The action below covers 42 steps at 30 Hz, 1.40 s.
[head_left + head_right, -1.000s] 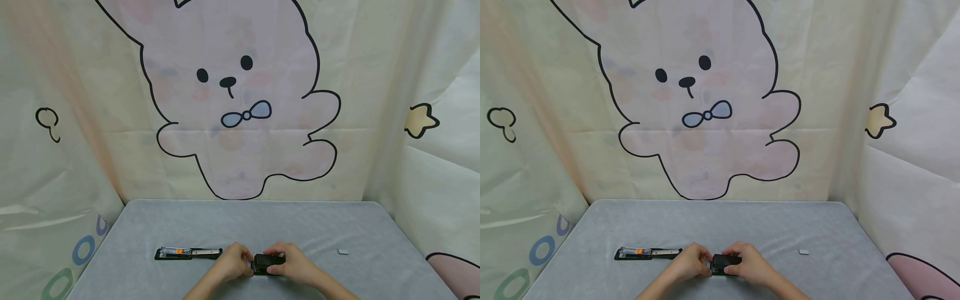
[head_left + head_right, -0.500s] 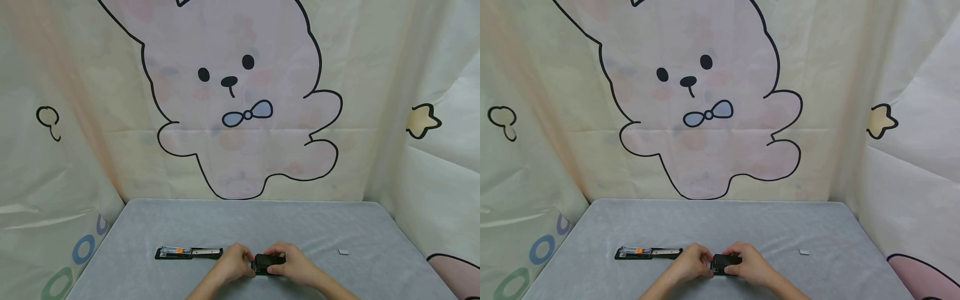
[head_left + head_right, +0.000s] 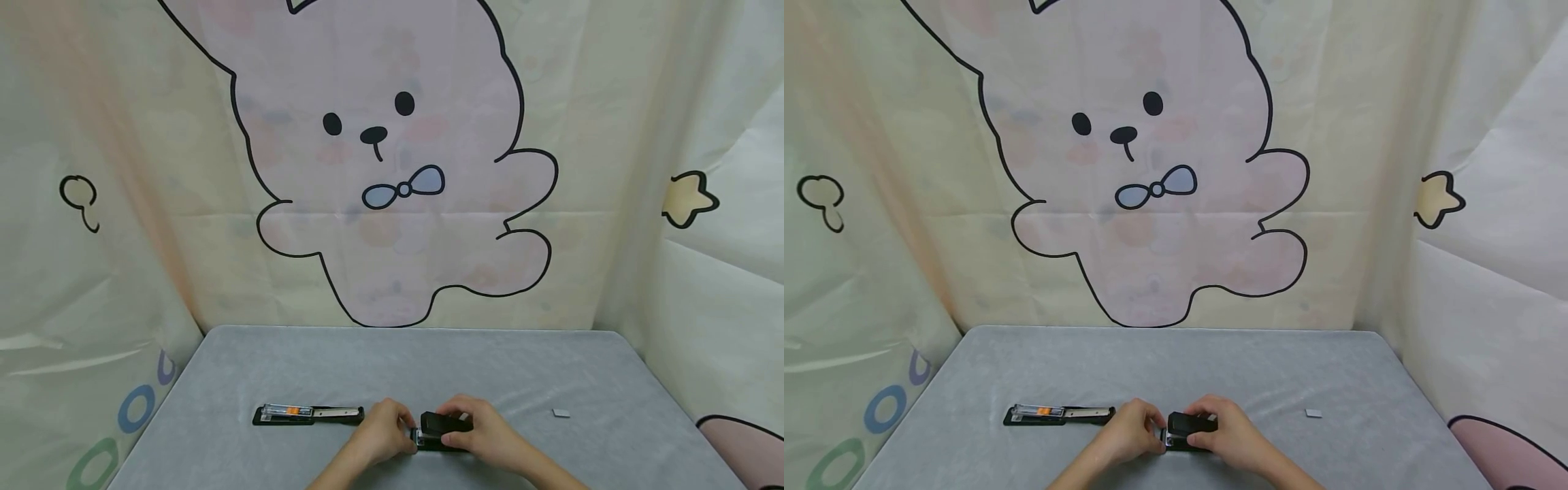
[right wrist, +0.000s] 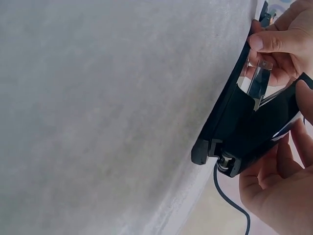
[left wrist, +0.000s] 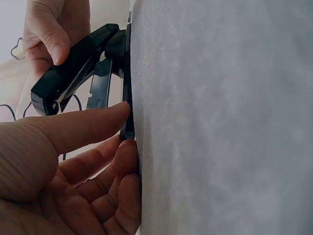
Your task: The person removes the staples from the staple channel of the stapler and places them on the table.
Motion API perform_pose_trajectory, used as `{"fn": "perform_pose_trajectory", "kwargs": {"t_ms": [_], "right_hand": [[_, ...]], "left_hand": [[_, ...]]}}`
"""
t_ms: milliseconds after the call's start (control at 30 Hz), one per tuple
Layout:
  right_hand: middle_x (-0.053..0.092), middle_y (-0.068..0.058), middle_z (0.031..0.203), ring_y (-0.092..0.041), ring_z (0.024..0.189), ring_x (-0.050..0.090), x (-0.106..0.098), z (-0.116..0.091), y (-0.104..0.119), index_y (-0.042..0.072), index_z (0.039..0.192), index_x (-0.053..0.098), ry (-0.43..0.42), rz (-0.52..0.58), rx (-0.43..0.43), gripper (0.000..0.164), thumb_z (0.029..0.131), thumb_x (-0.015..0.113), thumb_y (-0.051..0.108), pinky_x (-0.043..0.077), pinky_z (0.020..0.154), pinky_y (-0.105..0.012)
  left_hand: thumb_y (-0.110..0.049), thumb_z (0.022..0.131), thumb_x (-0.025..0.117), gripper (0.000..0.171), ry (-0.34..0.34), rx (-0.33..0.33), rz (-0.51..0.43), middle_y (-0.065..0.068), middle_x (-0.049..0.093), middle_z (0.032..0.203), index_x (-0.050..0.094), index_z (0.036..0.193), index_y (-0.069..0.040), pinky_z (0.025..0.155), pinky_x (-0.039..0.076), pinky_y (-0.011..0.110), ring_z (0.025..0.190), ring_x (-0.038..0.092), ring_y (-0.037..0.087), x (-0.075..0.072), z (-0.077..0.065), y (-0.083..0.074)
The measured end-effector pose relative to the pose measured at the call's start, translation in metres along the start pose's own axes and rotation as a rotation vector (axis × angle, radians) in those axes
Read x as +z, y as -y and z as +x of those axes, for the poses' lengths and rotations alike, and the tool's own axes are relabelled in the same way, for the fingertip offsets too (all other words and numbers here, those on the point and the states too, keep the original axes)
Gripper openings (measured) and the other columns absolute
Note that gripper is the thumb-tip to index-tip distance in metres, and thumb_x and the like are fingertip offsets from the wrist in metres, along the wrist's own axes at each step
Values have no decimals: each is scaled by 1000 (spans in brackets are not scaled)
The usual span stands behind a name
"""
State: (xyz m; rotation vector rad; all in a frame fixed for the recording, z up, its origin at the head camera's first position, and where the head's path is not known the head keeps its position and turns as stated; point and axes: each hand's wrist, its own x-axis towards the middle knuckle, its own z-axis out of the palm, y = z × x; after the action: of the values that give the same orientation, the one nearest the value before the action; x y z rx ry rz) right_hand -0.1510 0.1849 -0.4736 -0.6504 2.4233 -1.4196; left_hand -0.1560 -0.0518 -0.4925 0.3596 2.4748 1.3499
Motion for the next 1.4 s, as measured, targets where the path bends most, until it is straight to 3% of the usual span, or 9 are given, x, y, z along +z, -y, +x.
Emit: {"fn": "perform_pose_trajectory", "kwargs": {"t_ms": [200, 400, 767, 967, 1400], "right_hand": [[71, -4, 116, -20, 96, 62, -1, -5, 1, 10, 120, 72, -9, 29, 26, 31, 91, 82, 12, 50, 76, -29], [73, 3, 113, -14, 98, 62, -3, -7, 1, 12, 118, 72, -21, -16, -6, 30, 90, 83, 17, 49, 82, -32], [73, 4, 114, -12, 98, 62, -10, -9, 6, 13, 118, 72, -10, -18, -35, 30, 91, 83, 20, 49, 84, -31], [74, 4, 117, -9, 100, 62, -13, -10, 5, 12, 123, 73, -27, -66, -75, 35, 90, 83, 19, 50, 86, -31], [73, 3, 117, -10, 98, 63, -20, -7, 4, 13, 123, 73, 17, -70, -31, 36, 89, 83, 20, 51, 85, -32]], "left_hand": [[7, 66, 90, 26, -17, 0, 16, -1, 59, 61, 73, 81, -5, 50, 38, 28, 54, 52, 13, 1, 0, -1], [7, 67, 90, 26, -13, -21, 15, 0, 59, 62, 73, 82, -6, 51, 38, 29, 55, 52, 14, 1, 1, -1], [6, 68, 90, 26, -19, -39, 23, 0, 58, 62, 73, 82, -8, 52, 37, 29, 56, 51, 14, 2, 0, -2], [5, 67, 91, 26, -44, -8, 47, -2, 57, 60, 73, 80, -8, 51, 37, 29, 55, 50, 13, 3, -1, -1], [5, 62, 90, 24, -64, 18, 41, -5, 59, 58, 78, 80, -5, 50, 37, 27, 52, 49, 11, 4, -2, -1]]}}
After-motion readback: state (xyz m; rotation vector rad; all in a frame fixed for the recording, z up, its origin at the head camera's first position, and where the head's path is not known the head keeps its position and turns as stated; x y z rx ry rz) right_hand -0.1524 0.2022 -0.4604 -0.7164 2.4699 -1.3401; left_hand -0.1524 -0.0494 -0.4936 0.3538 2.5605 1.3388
